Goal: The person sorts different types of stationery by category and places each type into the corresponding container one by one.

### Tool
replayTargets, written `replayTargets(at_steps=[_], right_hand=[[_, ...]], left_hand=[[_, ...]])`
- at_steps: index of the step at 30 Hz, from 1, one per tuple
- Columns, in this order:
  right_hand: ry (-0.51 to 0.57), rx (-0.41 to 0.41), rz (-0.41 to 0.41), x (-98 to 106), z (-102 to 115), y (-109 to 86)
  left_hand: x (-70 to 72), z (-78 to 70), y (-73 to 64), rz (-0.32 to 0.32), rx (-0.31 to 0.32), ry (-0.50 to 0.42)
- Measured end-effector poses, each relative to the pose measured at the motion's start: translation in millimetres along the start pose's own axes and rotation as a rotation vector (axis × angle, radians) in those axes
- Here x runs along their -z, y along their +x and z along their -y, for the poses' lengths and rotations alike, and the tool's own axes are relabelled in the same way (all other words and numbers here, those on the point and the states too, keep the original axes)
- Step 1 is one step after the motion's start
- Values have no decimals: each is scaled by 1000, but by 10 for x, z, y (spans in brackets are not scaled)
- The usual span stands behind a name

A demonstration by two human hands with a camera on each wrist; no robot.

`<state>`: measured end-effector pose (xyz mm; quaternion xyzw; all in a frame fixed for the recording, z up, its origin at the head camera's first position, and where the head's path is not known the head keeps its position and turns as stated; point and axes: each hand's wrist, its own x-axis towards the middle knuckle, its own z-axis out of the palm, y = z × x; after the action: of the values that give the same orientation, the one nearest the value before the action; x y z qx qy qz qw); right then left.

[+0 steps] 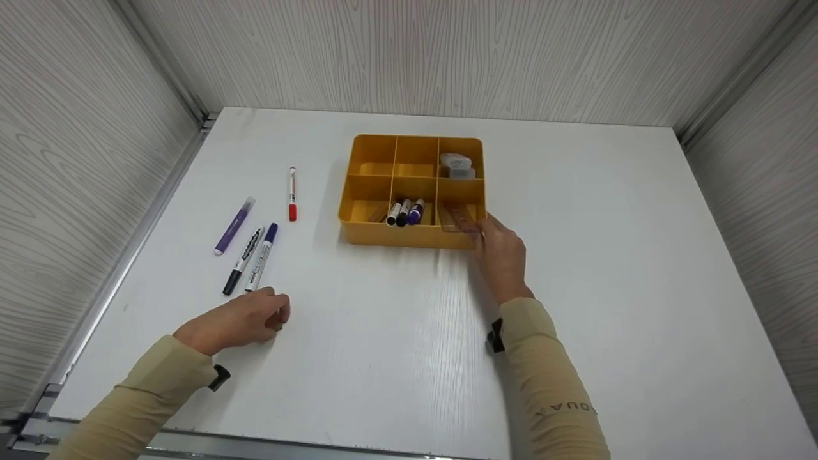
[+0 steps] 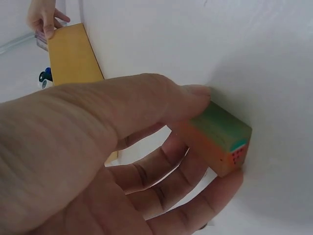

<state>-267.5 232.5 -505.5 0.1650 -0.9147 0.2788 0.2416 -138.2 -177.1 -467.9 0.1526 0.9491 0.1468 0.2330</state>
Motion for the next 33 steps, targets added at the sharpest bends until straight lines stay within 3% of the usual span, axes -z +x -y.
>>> replayTargets(at_steps=[6,19,33], right_hand=[[-16,3,-8,-14,-26,-9],[-20,-7,-10,-2,-10,-7],[-3,-17,0,-7,-18,-5]], left_hand=[[10,-3,14,-43,-44,16],[121,-104,133,-72,-46,5],[377,-265,298,-301,-156,58]])
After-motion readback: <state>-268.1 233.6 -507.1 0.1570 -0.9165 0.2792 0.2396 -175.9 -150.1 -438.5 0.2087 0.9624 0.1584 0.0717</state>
